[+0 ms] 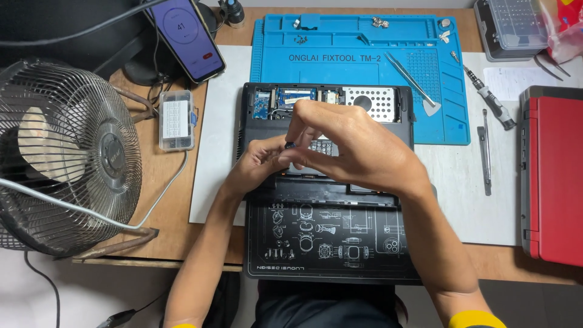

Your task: Removing screws from the bottom casing of a laptop using a precision screwdriver to access internal components.

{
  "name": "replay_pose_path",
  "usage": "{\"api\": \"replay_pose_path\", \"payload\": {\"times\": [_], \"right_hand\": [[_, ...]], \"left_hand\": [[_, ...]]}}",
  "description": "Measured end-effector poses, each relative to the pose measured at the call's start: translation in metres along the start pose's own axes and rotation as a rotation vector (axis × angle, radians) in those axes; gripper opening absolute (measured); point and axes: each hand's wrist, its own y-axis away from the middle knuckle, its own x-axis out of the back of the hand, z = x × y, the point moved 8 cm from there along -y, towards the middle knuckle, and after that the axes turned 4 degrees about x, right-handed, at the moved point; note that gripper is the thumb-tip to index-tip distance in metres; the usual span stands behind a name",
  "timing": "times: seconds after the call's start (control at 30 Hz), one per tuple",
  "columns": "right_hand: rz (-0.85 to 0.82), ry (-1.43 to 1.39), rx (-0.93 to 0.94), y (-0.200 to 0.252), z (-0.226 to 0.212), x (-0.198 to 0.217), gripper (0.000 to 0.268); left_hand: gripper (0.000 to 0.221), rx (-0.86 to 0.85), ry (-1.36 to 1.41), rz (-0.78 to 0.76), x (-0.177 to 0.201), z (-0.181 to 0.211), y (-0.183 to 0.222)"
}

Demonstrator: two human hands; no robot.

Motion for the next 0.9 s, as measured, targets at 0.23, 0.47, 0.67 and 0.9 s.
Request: {"api": "replay_pose_path", "payload": {"times": [0.23, 0.47, 0.67, 0.9], "right_hand": [[-0.048, -0.051, 0.071, -0.004, -0.012, 0.001, 0.025], [-0.047, -0.024, 0.011, -0.002, -0.004, -0.002, 0.008], [0.058, 0.06, -0.122, 0.0, 0.012, -0.003, 0.024], [-0.021, -0.005, -0.021, -0.002, 0.008, -0.007, 0.031]], "left_hand": [[0.039, -0.007, -0.018, 0.006, 0.003, -0.009, 0.004], [0.04, -0.008, 0.002, -0.037, -0.004, 0.005, 0.001], [0.042, 0.06, -0.033, -0.001, 0.0, 0.001, 0.001], [0.059, -0.034, 0.002, -0.04, 0.004, -0.017, 0.002]]}}
